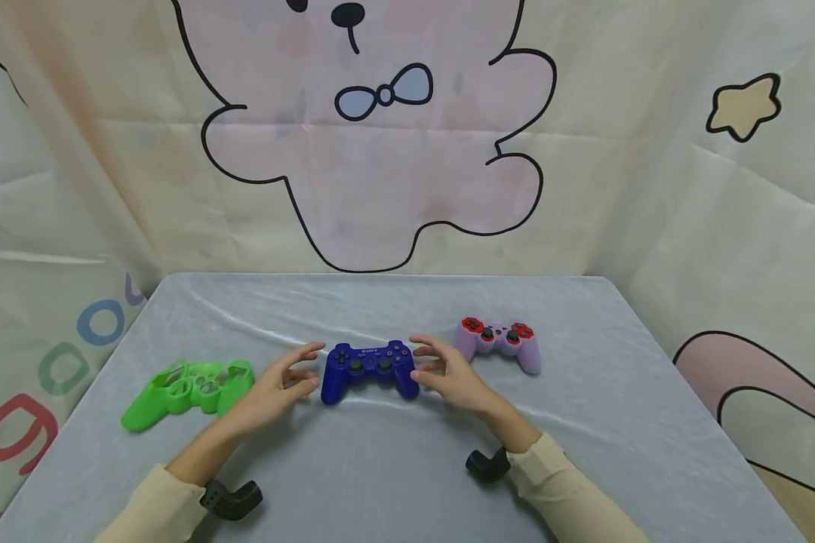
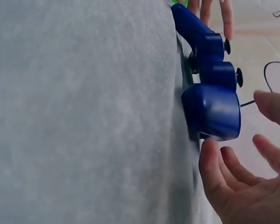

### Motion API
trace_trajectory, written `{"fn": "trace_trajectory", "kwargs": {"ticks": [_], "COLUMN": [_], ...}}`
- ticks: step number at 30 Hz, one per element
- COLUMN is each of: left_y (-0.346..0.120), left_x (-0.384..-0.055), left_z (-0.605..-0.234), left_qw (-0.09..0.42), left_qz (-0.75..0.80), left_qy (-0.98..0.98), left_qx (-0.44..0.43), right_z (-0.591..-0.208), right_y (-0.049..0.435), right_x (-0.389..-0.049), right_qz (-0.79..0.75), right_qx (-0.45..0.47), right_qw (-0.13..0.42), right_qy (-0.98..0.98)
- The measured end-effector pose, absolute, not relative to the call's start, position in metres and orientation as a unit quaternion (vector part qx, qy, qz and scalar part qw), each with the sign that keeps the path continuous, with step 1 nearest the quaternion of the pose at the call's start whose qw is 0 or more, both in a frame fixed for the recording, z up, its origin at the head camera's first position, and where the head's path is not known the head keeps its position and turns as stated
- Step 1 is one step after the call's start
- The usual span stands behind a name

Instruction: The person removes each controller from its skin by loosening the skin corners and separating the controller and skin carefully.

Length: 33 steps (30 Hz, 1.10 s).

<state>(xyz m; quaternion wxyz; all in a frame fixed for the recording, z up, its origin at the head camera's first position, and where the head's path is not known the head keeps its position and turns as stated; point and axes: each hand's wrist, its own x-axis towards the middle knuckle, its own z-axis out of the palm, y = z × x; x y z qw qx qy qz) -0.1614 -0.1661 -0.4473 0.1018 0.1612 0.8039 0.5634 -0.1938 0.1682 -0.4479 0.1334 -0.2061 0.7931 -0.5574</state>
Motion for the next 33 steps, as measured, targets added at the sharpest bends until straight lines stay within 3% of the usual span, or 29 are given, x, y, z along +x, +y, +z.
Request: {"fn": "trace_trajectory", "kwargs": {"ticks": [9, 33], "left_y": [-0.158, -0.15], "left_x": [-0.167, -0.166], "left_z": [-0.456, -0.445], "left_qw": [0.121, 0.079], "left_qz": [0.569, 0.518], "left_qy": [0.793, 0.84], "left_qx": [0.182, 0.14], "right_z": [-0.451, -0.446], "right_y": [0.173, 0.152], "right_x": [-0.198, -0.197], "right_qz": [-0.565, -0.539], "right_qx": [-0.218, -0.229], "right_qw": [0.18, 0.154], "right_qy": [0.775, 0.796]}}
